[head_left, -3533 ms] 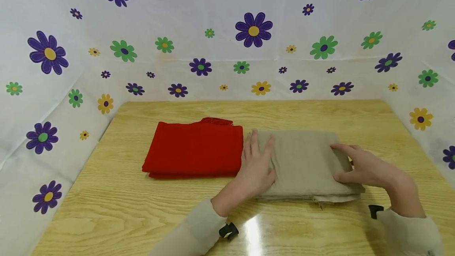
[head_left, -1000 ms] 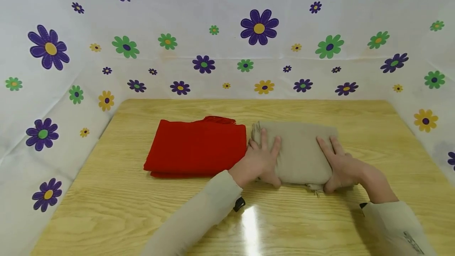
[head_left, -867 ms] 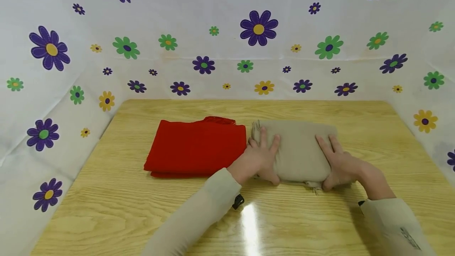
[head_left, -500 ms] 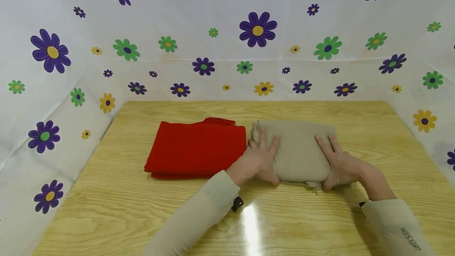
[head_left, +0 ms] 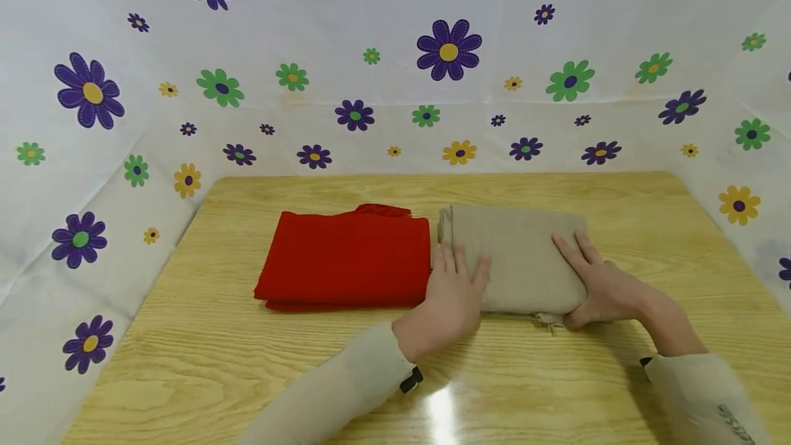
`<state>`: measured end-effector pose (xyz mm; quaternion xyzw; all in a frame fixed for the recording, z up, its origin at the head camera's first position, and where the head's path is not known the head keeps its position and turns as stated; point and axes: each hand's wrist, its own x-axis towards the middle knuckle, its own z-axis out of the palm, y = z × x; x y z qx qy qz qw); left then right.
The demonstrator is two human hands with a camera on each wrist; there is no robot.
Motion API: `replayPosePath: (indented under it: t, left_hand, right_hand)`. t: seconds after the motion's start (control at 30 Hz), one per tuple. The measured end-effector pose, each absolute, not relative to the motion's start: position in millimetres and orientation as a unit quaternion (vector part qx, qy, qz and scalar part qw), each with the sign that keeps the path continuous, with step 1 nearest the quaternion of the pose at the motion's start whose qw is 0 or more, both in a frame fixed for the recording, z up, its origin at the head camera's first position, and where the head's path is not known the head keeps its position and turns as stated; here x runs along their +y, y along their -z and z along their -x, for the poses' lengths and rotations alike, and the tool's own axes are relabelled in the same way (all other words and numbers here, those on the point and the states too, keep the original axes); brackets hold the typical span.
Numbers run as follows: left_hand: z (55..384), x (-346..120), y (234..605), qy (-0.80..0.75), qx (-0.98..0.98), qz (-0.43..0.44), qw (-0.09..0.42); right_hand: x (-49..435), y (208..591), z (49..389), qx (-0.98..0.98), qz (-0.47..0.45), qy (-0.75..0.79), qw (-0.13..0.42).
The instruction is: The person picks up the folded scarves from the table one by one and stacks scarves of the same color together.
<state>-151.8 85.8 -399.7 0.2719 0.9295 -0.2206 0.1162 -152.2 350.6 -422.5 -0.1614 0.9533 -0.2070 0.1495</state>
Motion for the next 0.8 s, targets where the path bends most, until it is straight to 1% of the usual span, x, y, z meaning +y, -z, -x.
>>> replayPosePath:
  t: [0.13, 0.3, 0.43, 0.6, 0.8]
  left_hand:
    - [151.7, 84.2, 400.1, 0.243, 0.924, -0.28, 0.094]
    - [156.8, 81.5, 404.9, 0.23, 0.926, -0.289, 0.072]
    - [161.0, 77.9, 407.7, 0.215, 0.928, -0.293, 0.077]
    - [162.0, 66.1, 400.9, 0.167, 0.933, -0.304, 0.095]
    - [170.3, 44.7, 383.3, 0.092, 0.944, -0.3, 0.101]
  right_hand:
    - [356.7, 423.6, 158.7, 0.952, 0.169, 0.211, 0.146]
    - [360.7, 423.3, 164.1, 0.95, 0.167, 0.219, 0.149]
    - [362.6, 421.8, 163.3, 0.95, 0.163, 0.218, 0.154]
    - [366.5, 418.5, 157.8, 0.946, 0.159, 0.234, 0.158]
    - [367.3, 407.9, 155.0, 0.946, 0.17, 0.241, 0.132]
